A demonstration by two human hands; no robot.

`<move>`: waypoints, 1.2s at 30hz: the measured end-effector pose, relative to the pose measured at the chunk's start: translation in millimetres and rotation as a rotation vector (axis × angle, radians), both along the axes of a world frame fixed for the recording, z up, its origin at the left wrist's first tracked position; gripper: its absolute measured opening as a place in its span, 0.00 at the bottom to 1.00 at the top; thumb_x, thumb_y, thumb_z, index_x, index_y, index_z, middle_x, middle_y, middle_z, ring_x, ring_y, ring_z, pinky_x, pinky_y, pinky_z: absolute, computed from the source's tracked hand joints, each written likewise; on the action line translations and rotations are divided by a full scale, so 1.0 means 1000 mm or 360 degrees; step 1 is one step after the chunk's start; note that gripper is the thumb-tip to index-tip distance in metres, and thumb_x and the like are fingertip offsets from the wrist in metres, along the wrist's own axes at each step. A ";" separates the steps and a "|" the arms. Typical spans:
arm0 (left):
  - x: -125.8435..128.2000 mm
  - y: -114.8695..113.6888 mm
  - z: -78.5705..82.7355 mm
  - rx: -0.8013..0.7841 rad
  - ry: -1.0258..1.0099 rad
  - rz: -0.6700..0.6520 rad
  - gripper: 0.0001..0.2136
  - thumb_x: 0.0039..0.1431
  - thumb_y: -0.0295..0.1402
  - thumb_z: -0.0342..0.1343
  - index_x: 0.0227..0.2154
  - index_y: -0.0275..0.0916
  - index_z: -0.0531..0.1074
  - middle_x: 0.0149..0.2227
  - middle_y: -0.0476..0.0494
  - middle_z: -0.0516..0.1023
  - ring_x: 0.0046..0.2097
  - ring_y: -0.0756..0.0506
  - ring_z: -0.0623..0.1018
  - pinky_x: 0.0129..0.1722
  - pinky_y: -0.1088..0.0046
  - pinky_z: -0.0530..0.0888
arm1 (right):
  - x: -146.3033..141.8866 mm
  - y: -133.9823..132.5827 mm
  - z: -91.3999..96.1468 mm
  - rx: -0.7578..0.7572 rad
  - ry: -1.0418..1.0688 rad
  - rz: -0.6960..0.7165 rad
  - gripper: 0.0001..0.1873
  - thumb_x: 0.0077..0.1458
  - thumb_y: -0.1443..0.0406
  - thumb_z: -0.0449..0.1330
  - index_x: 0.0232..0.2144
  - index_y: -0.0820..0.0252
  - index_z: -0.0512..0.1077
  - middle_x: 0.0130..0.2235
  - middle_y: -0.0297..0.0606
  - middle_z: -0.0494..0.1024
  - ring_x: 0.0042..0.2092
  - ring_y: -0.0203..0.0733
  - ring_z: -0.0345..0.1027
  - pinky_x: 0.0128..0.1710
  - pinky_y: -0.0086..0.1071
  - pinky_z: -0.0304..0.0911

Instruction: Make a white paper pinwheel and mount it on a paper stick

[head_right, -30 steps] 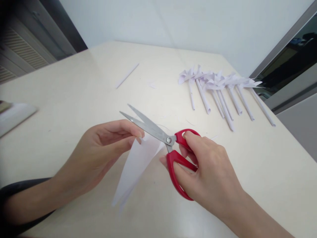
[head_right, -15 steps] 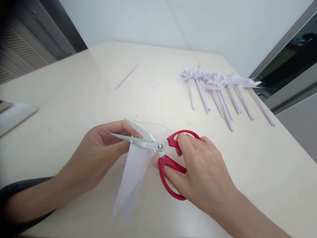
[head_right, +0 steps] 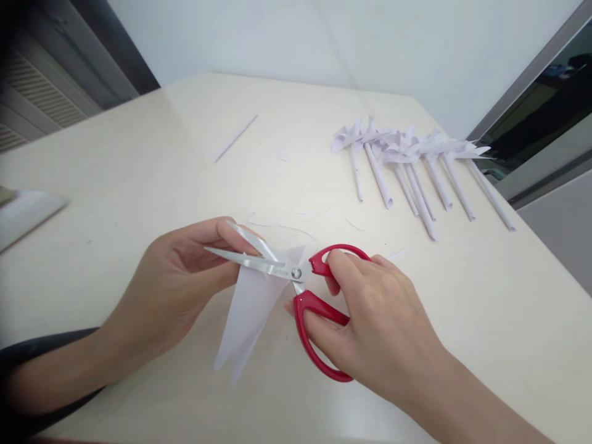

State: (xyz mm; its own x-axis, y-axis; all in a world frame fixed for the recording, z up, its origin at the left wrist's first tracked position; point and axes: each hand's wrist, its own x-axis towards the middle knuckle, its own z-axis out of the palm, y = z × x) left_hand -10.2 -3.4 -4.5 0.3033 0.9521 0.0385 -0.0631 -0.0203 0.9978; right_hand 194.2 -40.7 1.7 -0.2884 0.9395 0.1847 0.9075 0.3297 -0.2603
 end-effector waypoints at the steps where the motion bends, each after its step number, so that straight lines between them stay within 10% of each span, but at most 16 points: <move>1: 0.000 0.000 0.000 0.0025 0.0018 0.0012 0.04 0.56 0.27 0.60 0.30 0.43 0.75 0.35 0.52 0.80 0.36 0.50 0.78 0.35 0.79 0.73 | -0.001 0.000 0.000 -0.0002 0.0007 -0.0003 0.14 0.51 0.60 0.57 0.22 0.55 0.54 0.18 0.28 0.64 0.20 0.36 0.55 0.23 0.30 0.50; 24: 0.005 -0.002 0.001 0.0096 -0.0154 0.0067 0.12 0.55 0.20 0.59 0.30 0.42 0.62 0.31 0.56 0.78 0.33 0.54 0.76 0.33 0.82 0.72 | 0.002 0.001 -0.002 -0.0054 -0.0049 -0.0013 0.16 0.51 0.61 0.57 0.20 0.54 0.52 0.17 0.29 0.62 0.18 0.36 0.52 0.20 0.30 0.48; 36: 0.003 0.000 0.004 0.0313 0.0229 -0.0024 0.03 0.60 0.29 0.58 0.33 0.43 0.77 0.36 0.54 0.79 0.39 0.54 0.77 0.40 0.85 0.72 | 0.005 0.007 0.009 -0.0852 0.1149 -0.0087 0.19 0.58 0.51 0.55 0.23 0.56 0.59 0.23 0.28 0.57 0.24 0.33 0.49 0.21 0.29 0.47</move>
State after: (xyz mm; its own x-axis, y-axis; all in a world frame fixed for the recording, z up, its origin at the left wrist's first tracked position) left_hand -7.5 -2.9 -0.8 0.3330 0.9259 0.1782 0.0777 -0.2153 0.9735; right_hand 199.3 -33.5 10.8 -0.2244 0.9608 -0.1628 0.4746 -0.0382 -0.8794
